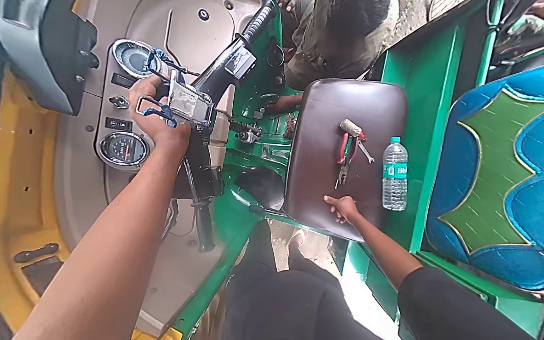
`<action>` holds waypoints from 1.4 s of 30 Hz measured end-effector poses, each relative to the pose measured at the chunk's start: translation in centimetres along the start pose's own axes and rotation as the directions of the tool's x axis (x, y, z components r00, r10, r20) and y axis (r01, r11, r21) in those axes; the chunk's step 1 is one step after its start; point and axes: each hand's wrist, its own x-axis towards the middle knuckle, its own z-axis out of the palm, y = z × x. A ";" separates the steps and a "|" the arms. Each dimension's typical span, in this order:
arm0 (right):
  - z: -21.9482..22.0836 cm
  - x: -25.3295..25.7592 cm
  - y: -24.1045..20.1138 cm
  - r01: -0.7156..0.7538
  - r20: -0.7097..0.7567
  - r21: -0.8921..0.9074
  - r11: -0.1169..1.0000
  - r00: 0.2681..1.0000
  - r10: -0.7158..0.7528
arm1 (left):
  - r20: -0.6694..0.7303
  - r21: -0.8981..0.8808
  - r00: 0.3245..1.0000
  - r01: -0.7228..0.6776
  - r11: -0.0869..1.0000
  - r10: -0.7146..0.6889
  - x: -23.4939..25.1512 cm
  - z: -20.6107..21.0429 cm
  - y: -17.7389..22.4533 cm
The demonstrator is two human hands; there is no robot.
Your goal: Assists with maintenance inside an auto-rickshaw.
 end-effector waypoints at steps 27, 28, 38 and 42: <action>0.2 -0.2 -0.1 0.009 -0.011 0.006 1.000 1.000 -0.009 | -0.026 0.056 0.995 -0.100 0.993 0.101 0.3 0.4 -1.7; 0.2 -0.2 0.0 0.008 -0.010 0.005 1.000 1.000 -0.008 | -0.021 0.056 0.995 -0.100 0.993 0.101 0.3 0.4 -1.7; 0.2 -0.4 -0.2 0.002 -0.013 0.003 1.000 1.000 -0.002 | 0.029 0.169 0.999 0.022 0.985 -0.028 0.0 -0.7 1.5; 0.2 -0.3 -0.1 0.004 -0.013 -0.001 1.000 1.000 -0.004 | 0.011 0.155 1.000 0.020 0.988 -0.022 -0.1 -0.7 1.4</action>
